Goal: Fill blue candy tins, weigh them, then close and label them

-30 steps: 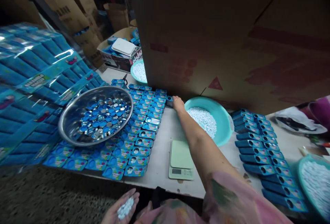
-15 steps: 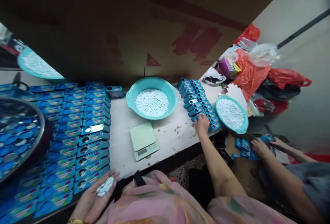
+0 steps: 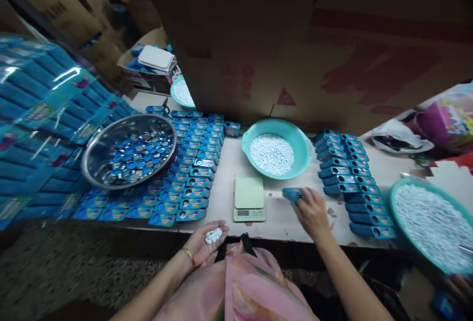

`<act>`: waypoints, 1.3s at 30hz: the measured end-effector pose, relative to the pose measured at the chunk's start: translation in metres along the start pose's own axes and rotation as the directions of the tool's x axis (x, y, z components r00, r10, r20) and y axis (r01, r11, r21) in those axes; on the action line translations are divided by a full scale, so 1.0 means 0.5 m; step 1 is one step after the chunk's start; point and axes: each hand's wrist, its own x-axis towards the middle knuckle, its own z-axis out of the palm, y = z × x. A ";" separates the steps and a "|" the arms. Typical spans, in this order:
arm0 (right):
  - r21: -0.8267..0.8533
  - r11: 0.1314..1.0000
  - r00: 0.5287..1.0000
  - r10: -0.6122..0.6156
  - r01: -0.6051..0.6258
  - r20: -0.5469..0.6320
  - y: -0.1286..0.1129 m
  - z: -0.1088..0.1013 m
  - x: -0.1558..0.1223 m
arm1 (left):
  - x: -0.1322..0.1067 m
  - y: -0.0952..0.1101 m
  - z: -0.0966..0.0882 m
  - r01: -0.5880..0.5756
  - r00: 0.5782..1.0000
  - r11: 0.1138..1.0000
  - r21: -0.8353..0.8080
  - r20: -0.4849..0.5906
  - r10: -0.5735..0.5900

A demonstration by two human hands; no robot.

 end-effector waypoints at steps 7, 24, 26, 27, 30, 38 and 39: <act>0.136 0.949 0.942 -0.303 0.285 0.145 -0.248 0.043 0.178 | -0.010 0.006 0.005 -0.032 0.998 0.999 -0.032 0.048 0.033; 0.589 0.796 0.797 -0.443 0.139 0.411 -0.415 -0.005 0.053 | 0.026 -0.002 -0.017 0.129 0.977 0.987 -0.096 0.181 -0.110; 0.588 0.803 0.799 -0.415 0.098 0.434 -0.414 0.000 0.047 | 0.023 -0.005 -0.020 0.124 0.969 0.988 -0.088 0.223 -0.101; 0.585 0.806 0.798 -0.412 0.093 0.439 -0.414 0.002 0.045 | 0.022 -0.006 -0.021 0.115 0.967 0.990 -0.083 0.238 -0.093; 0.579 0.811 0.803 -0.400 0.084 0.443 -0.419 0.005 0.042 | 0.020 -0.010 -0.022 0.102 0.968 0.993 -0.061 0.236 -0.085; 0.564 0.817 0.821 -0.401 0.120 0.406 -0.419 0.012 0.038 | 0.014 -0.012 -0.019 0.098 0.980 0.993 -0.065 0.182 -0.084; 0.565 0.816 0.822 -0.403 0.124 0.402 -0.418 0.015 0.036 | 0.013 -0.013 -0.018 0.096 0.981 0.993 -0.066 0.175 -0.083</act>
